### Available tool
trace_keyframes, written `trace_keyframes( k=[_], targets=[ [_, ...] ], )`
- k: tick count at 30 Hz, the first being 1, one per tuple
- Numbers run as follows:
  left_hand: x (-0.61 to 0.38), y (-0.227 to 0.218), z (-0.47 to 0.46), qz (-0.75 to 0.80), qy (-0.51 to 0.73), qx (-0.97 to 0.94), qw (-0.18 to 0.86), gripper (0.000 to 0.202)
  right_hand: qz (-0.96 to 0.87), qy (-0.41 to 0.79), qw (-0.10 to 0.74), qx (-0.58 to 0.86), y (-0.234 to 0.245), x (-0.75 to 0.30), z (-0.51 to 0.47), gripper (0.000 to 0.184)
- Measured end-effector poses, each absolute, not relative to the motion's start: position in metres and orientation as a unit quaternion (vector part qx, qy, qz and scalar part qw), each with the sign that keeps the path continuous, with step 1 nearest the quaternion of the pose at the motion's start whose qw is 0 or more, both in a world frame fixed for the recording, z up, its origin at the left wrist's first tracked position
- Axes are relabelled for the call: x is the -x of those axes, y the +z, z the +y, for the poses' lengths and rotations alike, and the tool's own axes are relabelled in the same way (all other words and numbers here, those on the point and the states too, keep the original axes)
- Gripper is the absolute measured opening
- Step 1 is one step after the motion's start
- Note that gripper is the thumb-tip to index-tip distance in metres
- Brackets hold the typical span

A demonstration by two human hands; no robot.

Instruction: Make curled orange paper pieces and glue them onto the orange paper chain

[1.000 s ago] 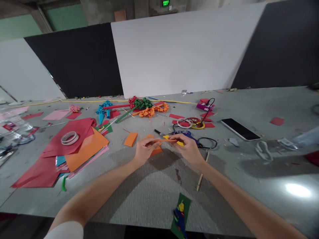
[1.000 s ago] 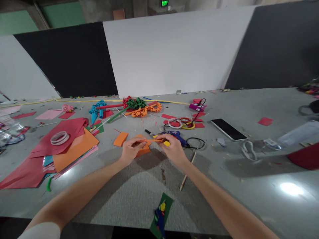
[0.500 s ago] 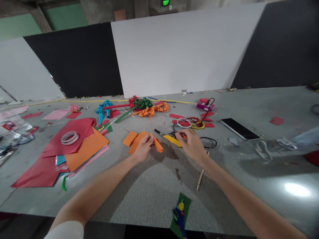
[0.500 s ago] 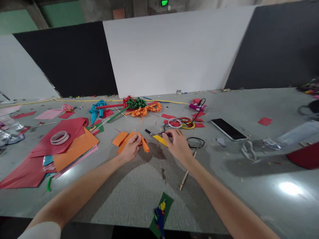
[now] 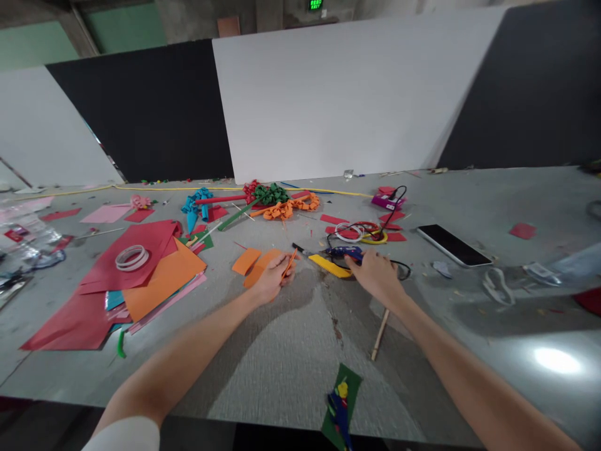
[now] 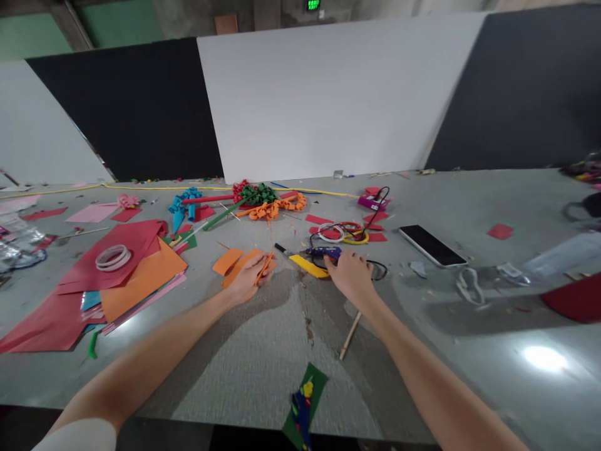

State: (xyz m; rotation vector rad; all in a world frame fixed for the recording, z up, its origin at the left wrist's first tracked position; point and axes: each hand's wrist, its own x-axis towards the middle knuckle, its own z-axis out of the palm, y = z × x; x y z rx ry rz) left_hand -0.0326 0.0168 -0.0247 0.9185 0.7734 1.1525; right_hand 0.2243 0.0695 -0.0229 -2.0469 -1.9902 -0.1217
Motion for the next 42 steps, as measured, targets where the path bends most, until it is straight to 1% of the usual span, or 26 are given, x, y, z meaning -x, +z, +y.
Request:
trace_keyframes(
  k=[5, 9, 12, 14, 18, 22, 25, 28, 32, 36, 42],
  targets=[
    [0.031, -0.025, 0.017, 0.357, 0.502, -0.414, 0.671, 0.043, -0.707, -0.071, 0.138, 0.69, -0.023, -0.228, 0.071, 0.047],
    [0.03, -0.022, 0.014, 0.369, 0.509, -0.409, 0.662, 0.038, -0.718, -0.054, 0.156, 0.677, -0.021, -0.232, 0.075, 0.041],
    [0.03, -0.019, 0.013, 0.376, 0.515, -0.416, 0.648, 0.035, -0.696, -0.021, 0.195, 0.69, -0.014, -0.236, 0.078, 0.039],
    [0.03, -0.02, 0.013, 0.377, 0.517, -0.424, 0.641, 0.035, -0.678, -0.007, 0.238, 0.695, -0.008, -0.239, 0.077, 0.04],
    [0.03, -0.027, 0.016, 0.365, 0.528, -0.444, 0.625, 0.039, -0.673, 0.013, 0.317, 0.668, -0.001, -0.234, 0.069, 0.046],
    [0.03, -0.03, 0.017, 0.368, 0.536, -0.458, 0.606, 0.044, -0.698, 0.024, 0.35, 0.624, 0.0, -0.218, 0.056, 0.051],
    [0.029, -0.029, 0.014, 0.374, 0.529, -0.466, 0.602, 0.045, -0.727, 0.027, 0.372, 0.576, -0.002, -0.208, 0.049, 0.044],
    [0.029, -0.029, 0.012, 0.385, 0.522, -0.477, 0.593, 0.046, -0.75, 0.015, 0.378, 0.543, -0.006, -0.204, 0.047, 0.034],
    [0.03, -0.032, 0.013, 0.398, 0.518, -0.49, 0.578, 0.044, -0.764, 0.002, 0.359, 0.537, -0.009, -0.204, 0.047, 0.027],
    [0.03, -0.034, 0.014, 0.412, 0.515, -0.487, 0.572, 0.042, -0.775, -0.001, 0.346, 0.528, -0.01, -0.205, 0.048, 0.026],
    [0.03, -0.036, 0.015, 0.415, 0.52, -0.48, 0.572, 0.041, -0.782, 0.0, 0.336, 0.525, -0.011, -0.206, 0.048, 0.028]
  ],
)
